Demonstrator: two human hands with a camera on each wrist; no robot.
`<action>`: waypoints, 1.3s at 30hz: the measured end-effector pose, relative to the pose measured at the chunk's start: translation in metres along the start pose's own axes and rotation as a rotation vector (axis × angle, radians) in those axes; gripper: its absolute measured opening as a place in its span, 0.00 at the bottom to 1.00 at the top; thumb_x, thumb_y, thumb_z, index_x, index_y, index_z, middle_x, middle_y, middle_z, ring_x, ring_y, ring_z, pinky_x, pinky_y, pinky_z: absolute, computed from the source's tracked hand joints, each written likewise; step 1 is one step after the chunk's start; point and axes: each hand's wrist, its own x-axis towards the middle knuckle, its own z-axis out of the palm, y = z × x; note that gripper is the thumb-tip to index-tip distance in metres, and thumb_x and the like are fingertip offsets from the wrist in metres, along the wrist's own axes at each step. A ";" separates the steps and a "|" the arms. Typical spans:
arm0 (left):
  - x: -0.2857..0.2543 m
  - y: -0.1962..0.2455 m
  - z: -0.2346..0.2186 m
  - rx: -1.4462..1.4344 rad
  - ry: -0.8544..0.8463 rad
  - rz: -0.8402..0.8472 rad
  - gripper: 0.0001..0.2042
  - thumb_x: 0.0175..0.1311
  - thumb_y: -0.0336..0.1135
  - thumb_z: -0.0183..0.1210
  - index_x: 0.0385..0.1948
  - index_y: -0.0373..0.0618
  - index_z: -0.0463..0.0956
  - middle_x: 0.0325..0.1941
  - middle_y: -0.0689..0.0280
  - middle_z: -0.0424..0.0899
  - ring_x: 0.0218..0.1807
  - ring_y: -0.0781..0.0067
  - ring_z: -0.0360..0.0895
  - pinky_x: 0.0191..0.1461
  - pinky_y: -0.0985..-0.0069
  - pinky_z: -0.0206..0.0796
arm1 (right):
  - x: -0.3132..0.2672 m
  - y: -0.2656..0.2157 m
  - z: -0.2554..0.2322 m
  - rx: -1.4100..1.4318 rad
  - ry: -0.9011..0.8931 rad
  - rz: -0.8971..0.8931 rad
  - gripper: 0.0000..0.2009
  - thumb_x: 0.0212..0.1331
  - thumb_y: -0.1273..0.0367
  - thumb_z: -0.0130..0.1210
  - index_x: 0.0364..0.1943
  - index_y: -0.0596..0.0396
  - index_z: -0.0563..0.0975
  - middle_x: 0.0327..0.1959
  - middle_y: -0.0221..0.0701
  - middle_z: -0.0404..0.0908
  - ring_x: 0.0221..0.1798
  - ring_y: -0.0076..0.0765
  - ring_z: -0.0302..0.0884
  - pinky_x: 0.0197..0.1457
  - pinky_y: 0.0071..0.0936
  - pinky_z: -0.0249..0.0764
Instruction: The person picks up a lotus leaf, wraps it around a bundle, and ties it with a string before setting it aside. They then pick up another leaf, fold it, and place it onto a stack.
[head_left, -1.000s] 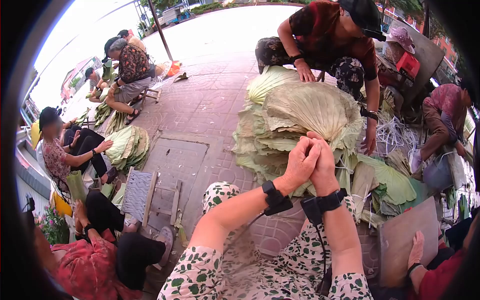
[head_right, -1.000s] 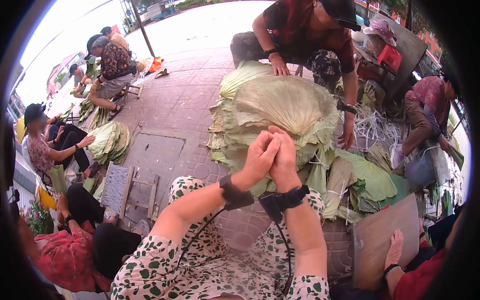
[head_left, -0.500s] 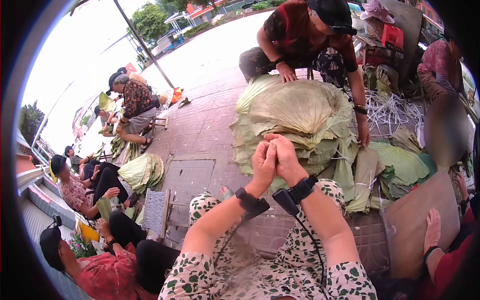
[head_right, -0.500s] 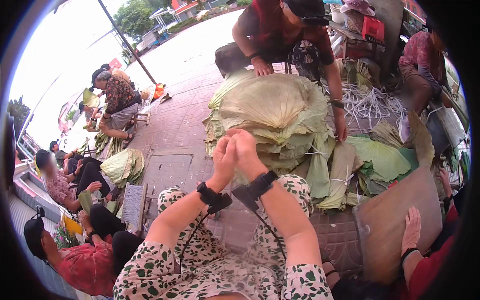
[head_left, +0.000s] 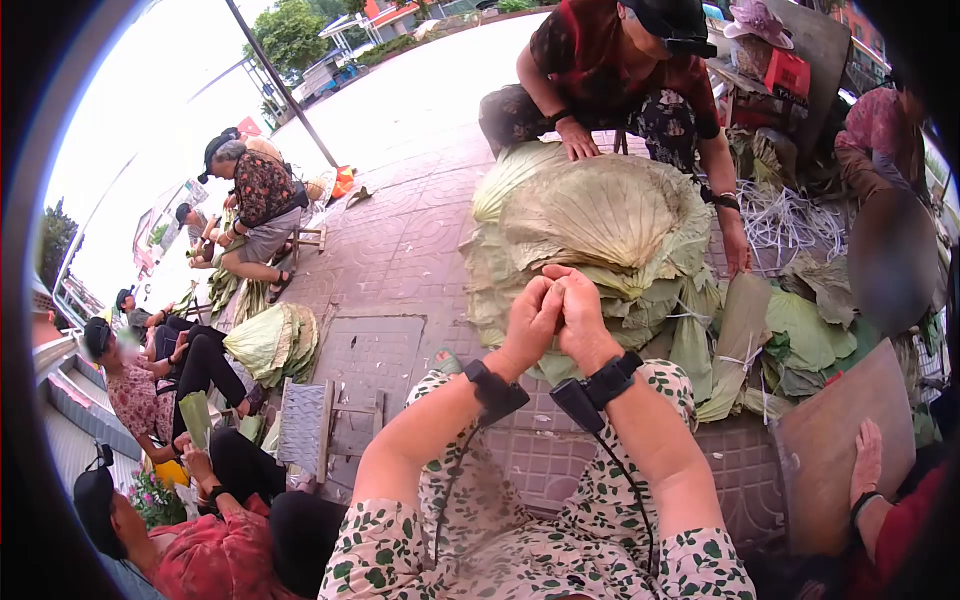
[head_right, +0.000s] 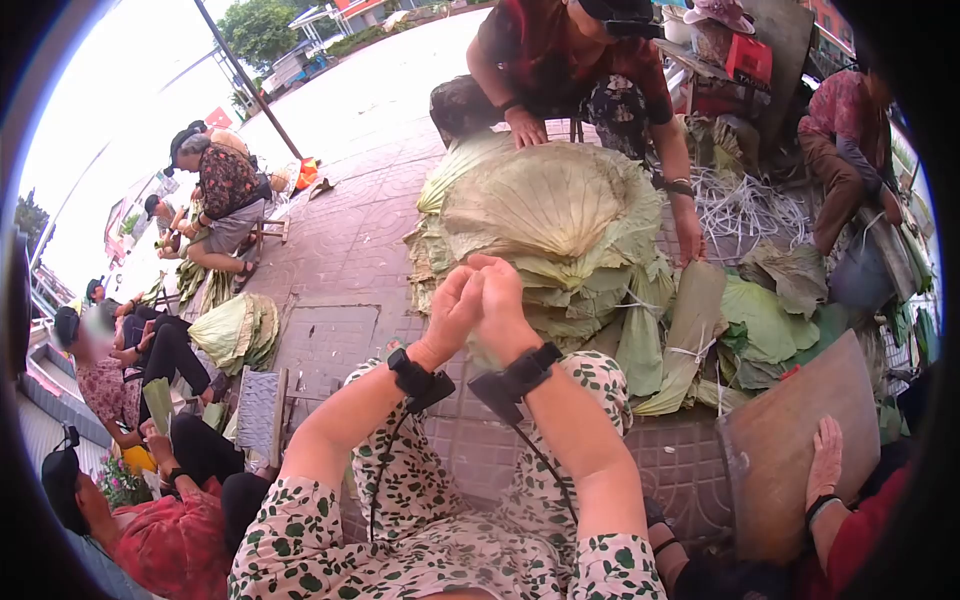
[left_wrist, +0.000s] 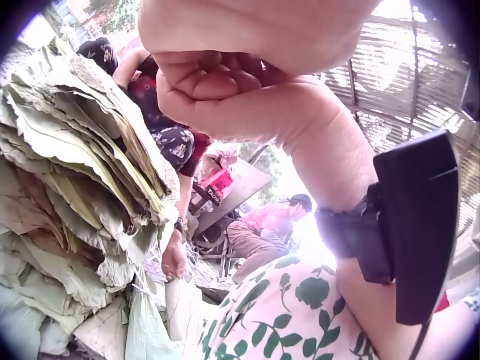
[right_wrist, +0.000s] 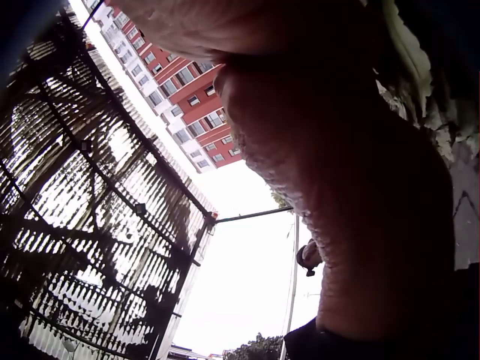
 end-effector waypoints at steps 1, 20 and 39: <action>0.001 -0.002 -0.002 -0.008 0.001 0.002 0.10 0.66 0.37 0.47 0.27 0.43 0.67 0.22 0.75 0.68 0.26 0.89 0.61 0.27 0.88 0.56 | 0.003 0.003 -0.001 -0.007 0.001 -0.003 0.10 0.53 0.76 0.40 0.39 0.59 0.71 0.30 0.30 0.72 0.31 0.25 0.70 0.36 0.23 0.72; -0.031 -0.007 -0.029 -0.251 0.120 -0.110 0.12 0.64 0.42 0.50 0.30 0.43 0.72 0.23 0.73 0.74 0.23 0.88 0.67 0.24 0.88 0.58 | -0.011 0.009 0.014 -0.425 -0.159 0.031 0.12 0.52 0.77 0.41 0.40 0.62 0.71 0.32 0.32 0.73 0.33 0.23 0.70 0.36 0.23 0.70; -0.060 0.011 -0.020 0.361 -0.301 -0.267 0.09 0.52 0.28 0.58 0.34 0.39 0.74 0.25 0.68 0.70 0.26 0.79 0.67 0.31 0.82 0.63 | -0.005 -0.026 -0.400 -1.286 0.926 -0.025 0.25 0.42 0.66 0.58 0.47 0.66 0.70 0.47 0.47 0.73 0.51 0.47 0.70 0.52 0.35 0.66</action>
